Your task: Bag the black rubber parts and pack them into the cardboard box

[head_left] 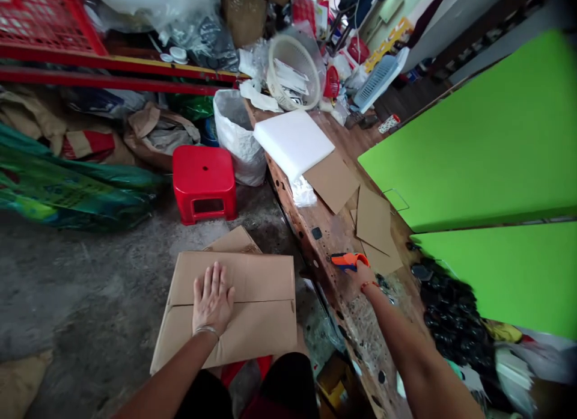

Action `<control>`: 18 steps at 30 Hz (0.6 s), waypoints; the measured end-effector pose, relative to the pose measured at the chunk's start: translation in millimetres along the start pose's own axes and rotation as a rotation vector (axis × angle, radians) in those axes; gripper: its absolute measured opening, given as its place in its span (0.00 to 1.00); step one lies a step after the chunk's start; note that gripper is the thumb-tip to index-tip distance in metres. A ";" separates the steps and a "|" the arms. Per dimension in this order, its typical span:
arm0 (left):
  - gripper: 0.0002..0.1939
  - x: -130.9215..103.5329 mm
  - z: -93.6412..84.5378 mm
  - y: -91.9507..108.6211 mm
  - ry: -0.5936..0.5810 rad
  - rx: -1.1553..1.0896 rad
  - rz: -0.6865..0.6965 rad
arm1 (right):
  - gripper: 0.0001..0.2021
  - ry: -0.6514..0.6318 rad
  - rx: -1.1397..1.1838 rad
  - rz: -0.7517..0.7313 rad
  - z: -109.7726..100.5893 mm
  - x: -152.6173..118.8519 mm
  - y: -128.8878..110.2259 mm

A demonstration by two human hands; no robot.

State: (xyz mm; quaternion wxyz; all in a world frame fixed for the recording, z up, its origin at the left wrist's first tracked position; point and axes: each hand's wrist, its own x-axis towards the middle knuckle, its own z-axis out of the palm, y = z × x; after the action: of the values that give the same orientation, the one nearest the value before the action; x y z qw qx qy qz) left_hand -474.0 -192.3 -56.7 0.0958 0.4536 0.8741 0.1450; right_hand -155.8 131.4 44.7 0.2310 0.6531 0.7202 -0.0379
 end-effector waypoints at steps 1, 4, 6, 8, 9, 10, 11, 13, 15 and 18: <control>0.29 -0.6 0.6 -0.3 -0.003 -0.003 0.002 | 0.11 -0.005 -0.014 -0.004 -6.8 4.2 -6.8; 0.29 -2.3 0.6 0.2 -0.010 -0.024 0.002 | 0.11 0.034 -0.039 -0.046 -43.9 6.9 -21.6; 0.29 -2.7 -0.7 1.1 -0.015 -0.044 0.001 | 0.11 0.062 -0.038 -0.114 -77.6 -1.4 -27.1; 0.29 -2.3 -2.0 1.6 -0.020 -0.067 0.003 | 0.10 0.064 -0.031 -0.205 -110.7 -17.8 -32.2; 0.29 -1.9 -2.4 1.7 -0.021 -0.079 0.004 | 0.10 0.062 -0.028 -0.257 -125.1 -28.4 -35.5; 0.29 -1.4 -2.5 1.6 -0.022 -0.093 0.004 | 0.11 0.059 -0.026 -0.316 -137.5 -40.2 -39.8; 0.29 -1.1 -2.4 1.5 -0.023 -0.107 0.002 | 0.11 0.051 -0.023 -0.392 -147.8 -52.7 -45.5; 0.29 -0.7 -1.8 1.7 -0.024 -0.140 -0.011 | 0.10 0.017 -0.013 -0.578 -162.5 -78.2 -61.7; 0.28 -0.8 -1.0 2.6 -0.024 -0.181 -0.032 | 0.10 -0.029 -0.019 -0.747 -171.8 -101.6 -84.7; 0.28 -1.0 -0.2 4.9 -0.029 -0.265 -0.056 | 0.09 -0.080 -0.052 -0.878 -179.9 -128.0 -127.9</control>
State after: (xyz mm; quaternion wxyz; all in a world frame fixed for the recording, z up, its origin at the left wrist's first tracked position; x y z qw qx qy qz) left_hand -469.7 -190.5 -54.7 0.1716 0.4145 0.8582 0.2495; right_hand -324.2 58.9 222.2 0.2371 0.2774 0.9205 -0.1396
